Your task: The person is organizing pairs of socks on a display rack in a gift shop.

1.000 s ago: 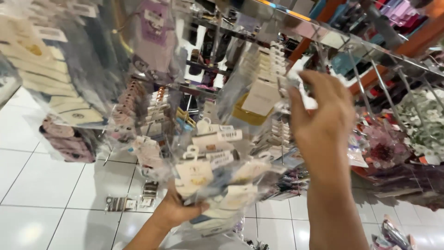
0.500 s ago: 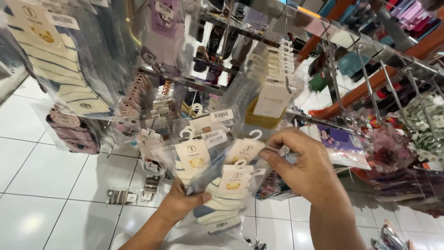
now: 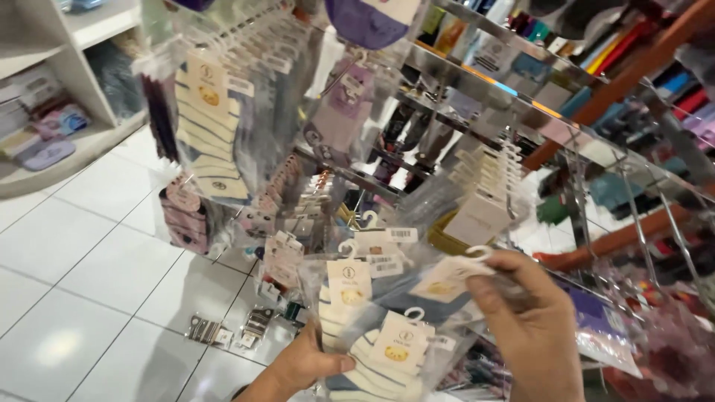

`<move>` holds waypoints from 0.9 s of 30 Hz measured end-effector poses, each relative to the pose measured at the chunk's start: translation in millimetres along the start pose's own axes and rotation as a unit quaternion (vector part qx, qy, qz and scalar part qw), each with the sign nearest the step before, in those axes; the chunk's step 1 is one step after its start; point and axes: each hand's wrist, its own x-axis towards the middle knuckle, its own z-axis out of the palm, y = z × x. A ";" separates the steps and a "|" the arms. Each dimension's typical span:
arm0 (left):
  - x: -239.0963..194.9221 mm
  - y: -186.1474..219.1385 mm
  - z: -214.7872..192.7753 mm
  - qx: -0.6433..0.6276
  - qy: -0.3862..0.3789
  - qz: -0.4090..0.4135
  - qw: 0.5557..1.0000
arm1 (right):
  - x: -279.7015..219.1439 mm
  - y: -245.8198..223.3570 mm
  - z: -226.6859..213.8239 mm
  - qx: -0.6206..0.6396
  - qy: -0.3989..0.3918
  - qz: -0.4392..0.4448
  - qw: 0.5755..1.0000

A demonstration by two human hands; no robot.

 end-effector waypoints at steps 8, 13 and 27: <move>-3.5 -11.5 22.1 -0.058 -0.007 0.009 0.998 | 1.2 -14.5 -2.3 0.162 0.225 -0.069 0.958; -7.3 -17.9 30.1 -0.040 0.068 -0.017 0.997 | 13.4 -15.6 -8.2 0.226 0.212 -0.139 0.940; -23.0 37.7 -103.3 0.121 -0.042 -0.026 0.991 | 33.1 -24.0 68.3 0.125 0.126 -0.058 0.982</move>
